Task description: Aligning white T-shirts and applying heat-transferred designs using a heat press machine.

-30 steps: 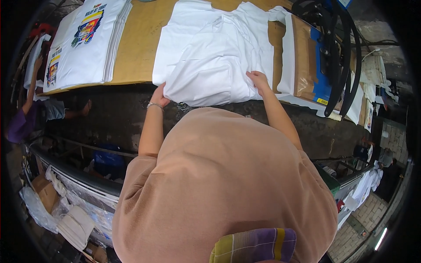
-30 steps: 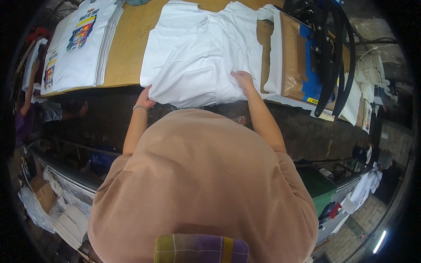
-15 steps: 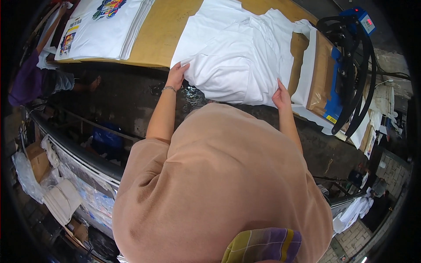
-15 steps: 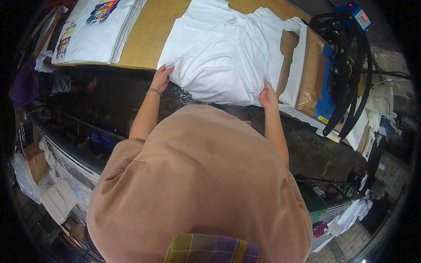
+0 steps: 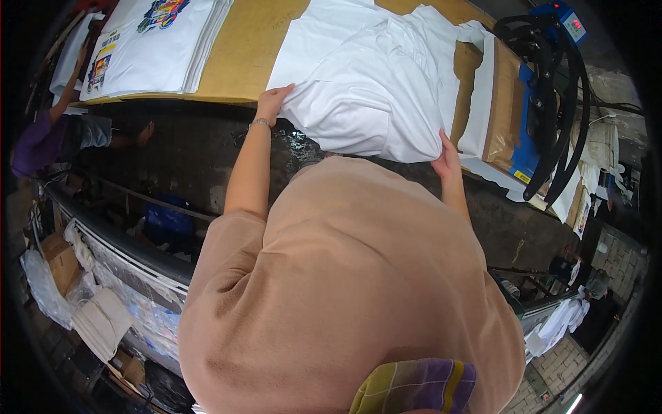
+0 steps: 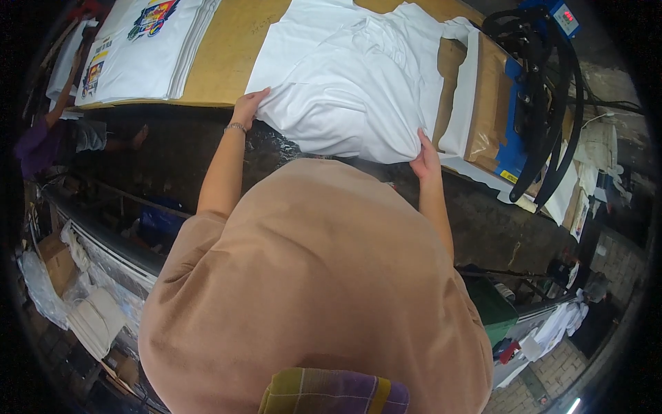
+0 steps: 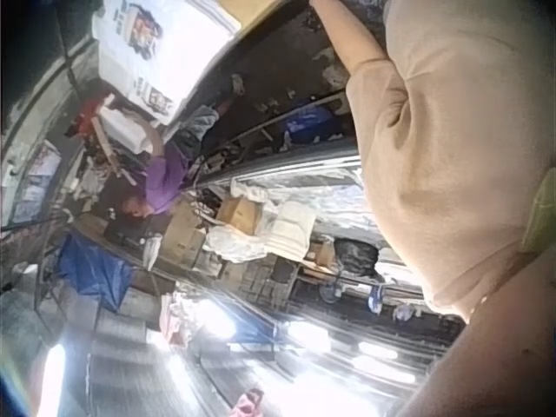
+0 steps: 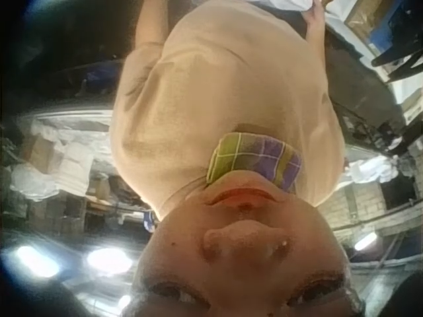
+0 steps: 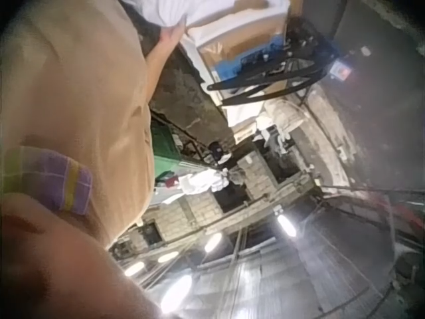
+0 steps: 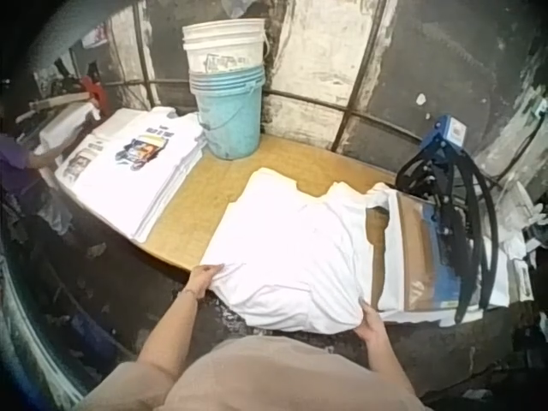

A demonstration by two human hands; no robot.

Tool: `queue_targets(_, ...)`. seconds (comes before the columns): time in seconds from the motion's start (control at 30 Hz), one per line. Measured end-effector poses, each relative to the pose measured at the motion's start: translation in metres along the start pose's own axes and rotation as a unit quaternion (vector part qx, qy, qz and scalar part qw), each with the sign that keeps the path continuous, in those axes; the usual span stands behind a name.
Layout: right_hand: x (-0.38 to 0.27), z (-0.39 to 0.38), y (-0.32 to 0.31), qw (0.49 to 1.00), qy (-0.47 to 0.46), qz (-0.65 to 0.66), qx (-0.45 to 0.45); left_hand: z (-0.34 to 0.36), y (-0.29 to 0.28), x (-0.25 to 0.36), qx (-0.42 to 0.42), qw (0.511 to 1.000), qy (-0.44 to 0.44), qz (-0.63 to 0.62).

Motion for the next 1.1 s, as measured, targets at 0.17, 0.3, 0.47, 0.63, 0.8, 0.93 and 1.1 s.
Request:
queue_targets(0.17,-0.013,-0.022,0.017,0.998,-0.053,-0.007,-0.035,0.006,0.007,0.011,-0.049,0.999,-0.018,0.014)
queue_targets(0.3,-0.029,-0.033,0.013,0.992,-0.115,-0.035,-0.049,-0.003,0.004,0.012,-0.020,0.992,0.080,0.091)
queue_targets(0.47,-0.018,-0.033,-0.003,0.988,-0.113,-0.101,-0.002,0.006,0.005,0.009,0.030,0.984,0.126,0.118)
queue_targets(0.63,-0.014,-0.038,0.006,0.987,-0.058,-0.153,0.007,0.027,0.005,0.011,0.029,0.956,0.155,0.249)
queue_targets(0.8,-0.057,-0.049,0.028,0.976,-0.124,-0.179,-0.002,0.028,-0.005,0.013,-0.083,0.979,0.038,0.183)
queue_targets(0.93,-0.083,-0.077,0.031,0.961,-0.172,-0.217,-0.005,-0.003,-0.018,0.011,-0.233,0.968,-0.057,0.077)
queue_targets(1.1,-0.096,-0.109,0.033,0.952,-0.170,-0.251,-0.024,-0.057,-0.035,0.032,-0.331,0.938,-0.087,0.054)
Point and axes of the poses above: each hand's wrist, its own z-axis towards the middle knuckle, its own y-axis out of the palm, x = y × z, the point moved 3 cm from there along z, towards the middle knuckle, and after that the axes turned 6 degrees about -x, right-handed, at the moved point
